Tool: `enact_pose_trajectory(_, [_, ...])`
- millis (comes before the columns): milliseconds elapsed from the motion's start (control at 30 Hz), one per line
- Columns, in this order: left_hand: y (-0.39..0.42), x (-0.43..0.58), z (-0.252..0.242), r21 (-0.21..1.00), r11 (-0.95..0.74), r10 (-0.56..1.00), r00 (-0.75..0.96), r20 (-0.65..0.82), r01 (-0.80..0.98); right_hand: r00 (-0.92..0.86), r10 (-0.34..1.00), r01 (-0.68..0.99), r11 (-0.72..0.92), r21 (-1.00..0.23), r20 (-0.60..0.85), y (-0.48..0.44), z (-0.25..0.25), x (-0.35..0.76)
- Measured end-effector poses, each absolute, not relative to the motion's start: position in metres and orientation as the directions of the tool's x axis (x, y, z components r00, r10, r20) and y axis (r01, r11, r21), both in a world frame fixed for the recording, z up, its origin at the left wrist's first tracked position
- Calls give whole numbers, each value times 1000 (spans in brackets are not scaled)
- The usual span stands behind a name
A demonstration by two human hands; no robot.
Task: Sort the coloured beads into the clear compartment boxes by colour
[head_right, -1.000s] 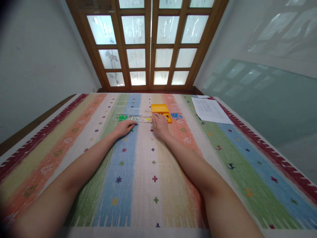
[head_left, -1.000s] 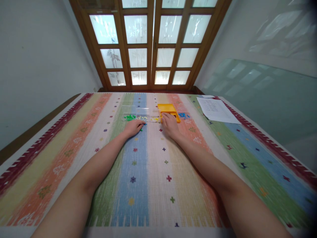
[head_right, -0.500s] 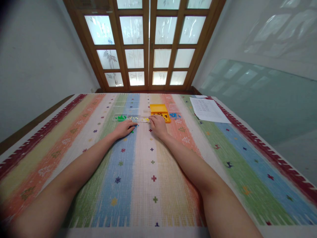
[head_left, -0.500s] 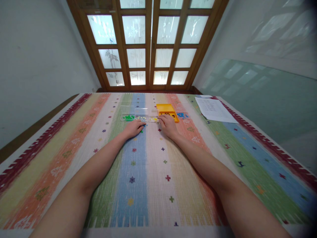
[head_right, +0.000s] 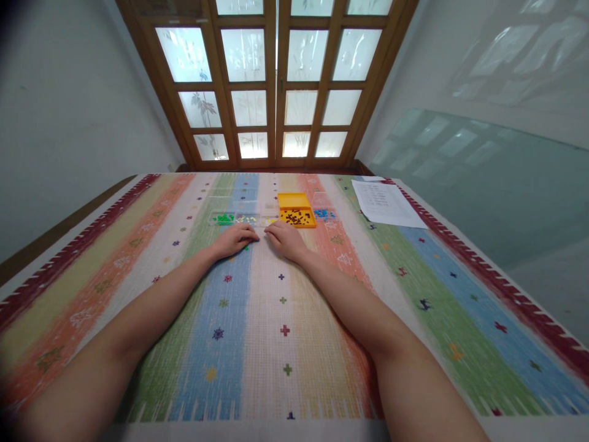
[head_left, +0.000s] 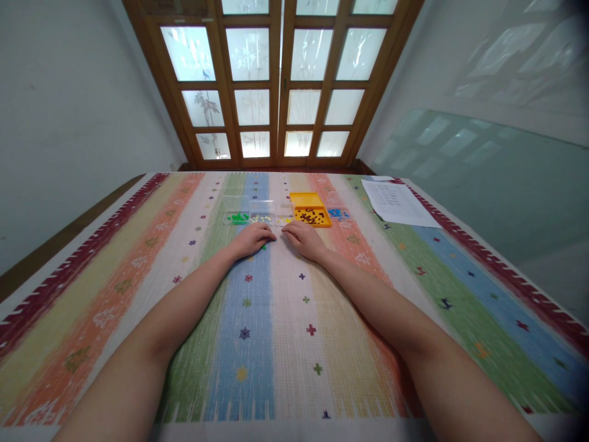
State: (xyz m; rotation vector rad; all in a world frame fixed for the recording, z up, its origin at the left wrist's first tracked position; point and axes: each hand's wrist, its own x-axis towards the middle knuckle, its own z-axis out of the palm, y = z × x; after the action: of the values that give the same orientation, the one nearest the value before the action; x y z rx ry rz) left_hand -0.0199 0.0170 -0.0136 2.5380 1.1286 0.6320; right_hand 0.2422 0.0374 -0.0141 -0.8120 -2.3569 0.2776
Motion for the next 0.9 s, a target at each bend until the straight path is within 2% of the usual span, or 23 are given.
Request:
enact_pose_trajectory(233, [19, -23, -16, 411, -557, 827, 437, 353, 721, -740, 502, 368, 859, -356, 446, 30, -12, 238])
enact_pose_trajectory(400, [20, -26, -17, 373, -556, 826, 446, 345, 743, -795, 415, 299, 902, -310, 443, 29, -14, 233])
enact_pose_trajectory(700, [16, -24, -10, 377, -590, 806, 487, 337, 714, -802, 394, 304, 916, -262, 448, 28, -15, 231])
enact_pose_trajectory(900, [17, -25, -11, 393, -622, 783, 516, 348, 678, -787, 430, 351, 902, -252, 442, 29, -18, 232])
